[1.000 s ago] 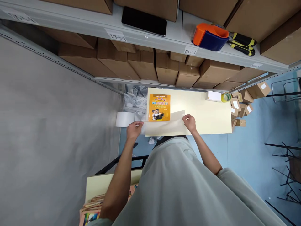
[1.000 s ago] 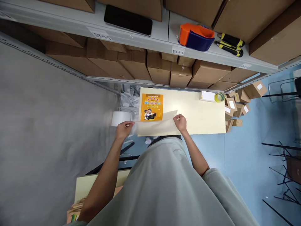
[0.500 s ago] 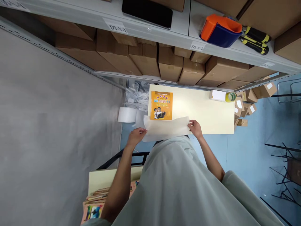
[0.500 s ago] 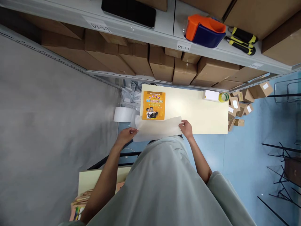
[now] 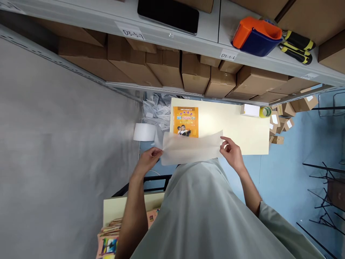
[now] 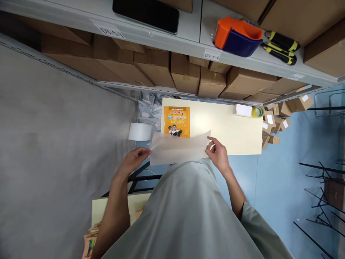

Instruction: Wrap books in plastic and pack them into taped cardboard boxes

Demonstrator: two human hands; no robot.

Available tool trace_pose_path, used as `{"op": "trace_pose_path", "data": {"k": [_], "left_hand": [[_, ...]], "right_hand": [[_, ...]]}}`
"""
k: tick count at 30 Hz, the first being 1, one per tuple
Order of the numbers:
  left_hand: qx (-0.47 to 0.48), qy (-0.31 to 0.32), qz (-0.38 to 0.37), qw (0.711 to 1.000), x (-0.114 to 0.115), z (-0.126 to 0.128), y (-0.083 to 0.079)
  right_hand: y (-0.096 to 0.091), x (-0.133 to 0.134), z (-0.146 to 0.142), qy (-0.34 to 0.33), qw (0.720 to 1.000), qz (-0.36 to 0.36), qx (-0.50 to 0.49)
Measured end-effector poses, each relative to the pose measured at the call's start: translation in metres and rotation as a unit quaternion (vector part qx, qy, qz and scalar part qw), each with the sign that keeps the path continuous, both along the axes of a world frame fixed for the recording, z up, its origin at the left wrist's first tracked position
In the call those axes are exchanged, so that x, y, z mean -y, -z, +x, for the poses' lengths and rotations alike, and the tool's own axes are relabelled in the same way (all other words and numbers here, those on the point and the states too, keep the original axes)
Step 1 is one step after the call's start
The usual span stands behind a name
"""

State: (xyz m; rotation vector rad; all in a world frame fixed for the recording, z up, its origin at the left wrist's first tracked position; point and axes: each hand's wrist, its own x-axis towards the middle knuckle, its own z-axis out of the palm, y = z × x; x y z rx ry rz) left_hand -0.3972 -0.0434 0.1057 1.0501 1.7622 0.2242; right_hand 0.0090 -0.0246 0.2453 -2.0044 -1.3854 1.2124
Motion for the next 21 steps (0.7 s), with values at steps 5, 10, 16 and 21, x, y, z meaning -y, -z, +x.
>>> {"op": "trace_pose_path", "data": {"k": [5,10,16,21], "left_hand": [[0.044,0.004,0.025,0.999,-0.022,0.026,-0.036],[0.12,0.02,0.065,0.99,-0.039,0.075,-0.074],[0.202,0.035,0.072,0.976,-0.052,0.148,-0.103],[0.238,0.05,0.056,0.968,-0.057,0.207,-0.118]], "right_hand": [[-0.004,-0.01,0.03,0.053,0.998,0.045,0.004],[-0.008,-0.01,0.084,0.111,0.989,0.082,0.045],[-0.022,0.005,0.154,0.173,0.974,0.115,0.092],[-0.027,0.018,0.214,0.202,0.964,0.117,0.128]]}}
